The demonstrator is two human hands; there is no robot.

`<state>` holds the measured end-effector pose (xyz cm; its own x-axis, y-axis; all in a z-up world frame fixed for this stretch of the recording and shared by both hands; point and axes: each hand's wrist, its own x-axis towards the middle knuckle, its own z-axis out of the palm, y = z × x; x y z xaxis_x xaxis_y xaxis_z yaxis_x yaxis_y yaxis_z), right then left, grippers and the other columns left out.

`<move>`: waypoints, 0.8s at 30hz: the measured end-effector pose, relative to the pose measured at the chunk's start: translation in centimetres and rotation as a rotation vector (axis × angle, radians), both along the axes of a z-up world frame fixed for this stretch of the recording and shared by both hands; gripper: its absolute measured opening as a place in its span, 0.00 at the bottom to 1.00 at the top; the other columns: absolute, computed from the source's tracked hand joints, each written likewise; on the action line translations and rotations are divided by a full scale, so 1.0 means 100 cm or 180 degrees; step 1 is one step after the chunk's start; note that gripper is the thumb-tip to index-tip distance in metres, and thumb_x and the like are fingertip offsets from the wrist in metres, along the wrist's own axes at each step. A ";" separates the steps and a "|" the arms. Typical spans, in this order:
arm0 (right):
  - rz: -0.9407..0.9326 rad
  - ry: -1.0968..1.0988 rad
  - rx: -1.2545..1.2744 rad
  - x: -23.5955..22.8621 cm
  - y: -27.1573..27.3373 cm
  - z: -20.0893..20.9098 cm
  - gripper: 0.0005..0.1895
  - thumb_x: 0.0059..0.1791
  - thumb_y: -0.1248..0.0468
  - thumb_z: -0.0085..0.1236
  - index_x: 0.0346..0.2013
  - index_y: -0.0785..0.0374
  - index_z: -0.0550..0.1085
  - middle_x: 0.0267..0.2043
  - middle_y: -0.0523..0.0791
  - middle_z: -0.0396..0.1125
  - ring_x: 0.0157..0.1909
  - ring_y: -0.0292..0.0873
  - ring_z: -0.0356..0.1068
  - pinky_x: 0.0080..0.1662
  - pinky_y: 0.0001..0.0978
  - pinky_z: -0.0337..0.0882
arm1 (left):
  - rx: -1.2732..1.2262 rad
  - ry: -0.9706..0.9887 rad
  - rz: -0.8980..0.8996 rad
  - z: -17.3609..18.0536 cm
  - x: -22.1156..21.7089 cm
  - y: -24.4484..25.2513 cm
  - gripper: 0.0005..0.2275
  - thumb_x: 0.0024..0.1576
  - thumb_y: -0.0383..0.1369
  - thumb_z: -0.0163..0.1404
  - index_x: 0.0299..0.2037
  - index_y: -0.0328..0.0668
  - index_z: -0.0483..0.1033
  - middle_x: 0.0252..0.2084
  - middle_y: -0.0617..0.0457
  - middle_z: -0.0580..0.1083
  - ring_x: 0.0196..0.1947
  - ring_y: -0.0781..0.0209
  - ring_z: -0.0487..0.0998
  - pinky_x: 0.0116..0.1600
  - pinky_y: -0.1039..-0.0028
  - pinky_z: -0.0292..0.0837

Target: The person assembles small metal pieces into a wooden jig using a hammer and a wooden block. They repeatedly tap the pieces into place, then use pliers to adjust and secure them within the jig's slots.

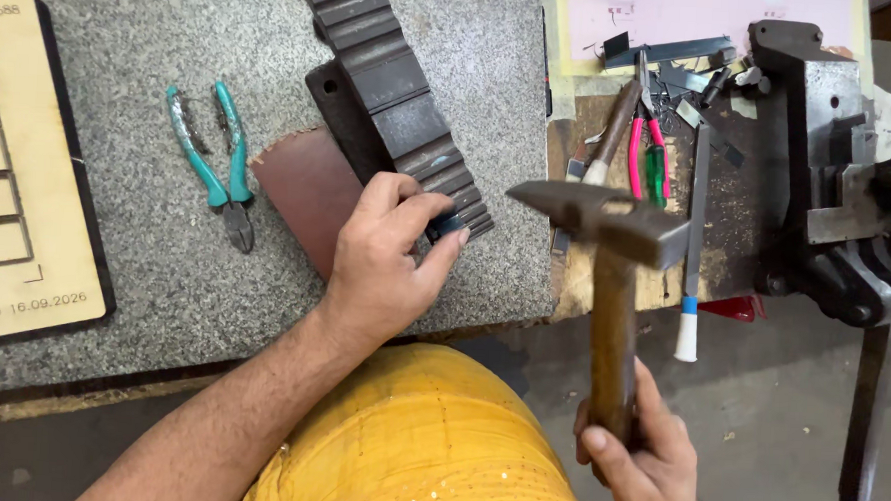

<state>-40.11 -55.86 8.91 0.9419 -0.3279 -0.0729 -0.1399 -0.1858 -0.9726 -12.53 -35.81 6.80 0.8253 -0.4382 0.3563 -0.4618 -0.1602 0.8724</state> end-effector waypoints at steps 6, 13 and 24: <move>0.0501 -0.0546 -0.0707 -0.002 0.013 0.001 0.41 0.51 0.73 0.61 0.76 0.60 0.55 0.38 0.49 0.76 0.34 0.35 0.74 0.39 0.26 0.77 | -0.0251 -0.0098 0.0222 -0.007 -0.005 -0.003 0.11 0.53 0.24 0.63 0.44 0.33 0.78 0.38 0.47 0.70 0.35 0.57 0.75 0.39 0.70 0.73; 0.0567 -0.0283 -0.1243 0.004 0.017 0.001 0.40 0.47 0.74 0.62 0.73 0.63 0.59 0.34 0.47 0.74 0.31 0.35 0.72 0.37 0.26 0.74 | -0.0439 0.0241 0.0112 -0.018 -0.009 -0.004 0.13 0.53 0.24 0.60 0.48 0.33 0.78 0.36 0.49 0.74 0.34 0.61 0.78 0.38 0.73 0.75; 0.0622 -0.0287 -0.1522 0.009 0.020 0.008 0.38 0.46 0.74 0.63 0.70 0.67 0.61 0.34 0.49 0.73 0.31 0.37 0.73 0.36 0.27 0.73 | -0.0384 0.0150 0.0036 -0.021 -0.006 -0.002 0.13 0.54 0.26 0.61 0.48 0.33 0.77 0.35 0.49 0.74 0.33 0.61 0.77 0.37 0.73 0.75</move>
